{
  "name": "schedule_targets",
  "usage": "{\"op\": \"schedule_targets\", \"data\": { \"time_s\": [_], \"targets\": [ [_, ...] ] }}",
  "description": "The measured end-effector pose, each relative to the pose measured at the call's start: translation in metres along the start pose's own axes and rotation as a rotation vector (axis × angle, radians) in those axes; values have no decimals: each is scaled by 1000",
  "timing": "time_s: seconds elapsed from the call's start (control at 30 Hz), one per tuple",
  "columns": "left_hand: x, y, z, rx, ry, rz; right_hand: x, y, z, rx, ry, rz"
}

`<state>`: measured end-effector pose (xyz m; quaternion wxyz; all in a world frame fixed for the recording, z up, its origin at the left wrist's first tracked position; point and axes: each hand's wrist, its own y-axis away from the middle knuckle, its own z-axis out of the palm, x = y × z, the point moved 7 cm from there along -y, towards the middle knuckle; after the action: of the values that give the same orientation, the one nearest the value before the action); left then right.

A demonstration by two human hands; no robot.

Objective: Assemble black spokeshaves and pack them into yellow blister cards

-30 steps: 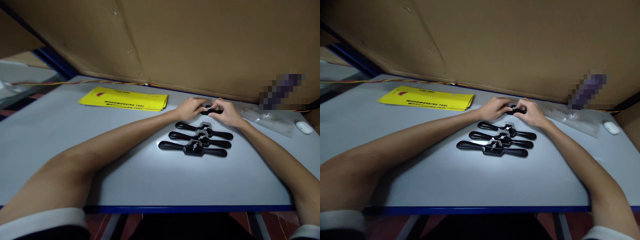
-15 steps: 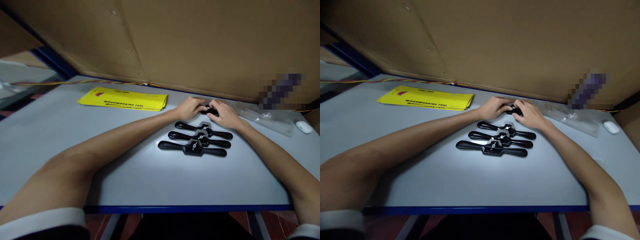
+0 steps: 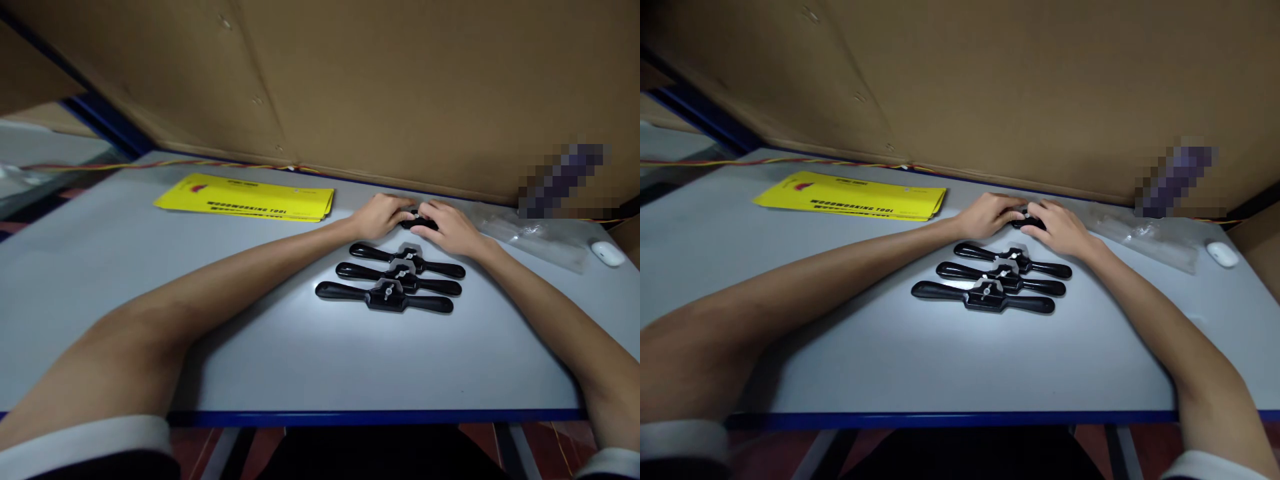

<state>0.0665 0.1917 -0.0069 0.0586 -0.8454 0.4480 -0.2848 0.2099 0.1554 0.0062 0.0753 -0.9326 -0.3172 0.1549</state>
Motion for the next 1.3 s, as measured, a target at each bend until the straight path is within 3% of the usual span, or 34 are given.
{"op": "schedule_targets", "data": {
  "time_s": [0.17, 0.5, 0.7, 0.93, 1.3],
  "targets": [
    [1, 1, -2, 18, 31, 0, -1, 1, 1, 2, -21, -12],
    [-4, 2, -6, 17, 57, -137, 4, 3, -3, 90, -116, 68],
    [-5, 2, -2, -30, 81, -133, 6, 2, -5, 120, -222, 47],
    [-10, -5, 1, -104, 163, -135, 9, -2, -6, 69, -394, -6],
    [-10, -10, -3, -141, 264, -148, 2, -1, -8, 101, -330, -36]
  ]
}}
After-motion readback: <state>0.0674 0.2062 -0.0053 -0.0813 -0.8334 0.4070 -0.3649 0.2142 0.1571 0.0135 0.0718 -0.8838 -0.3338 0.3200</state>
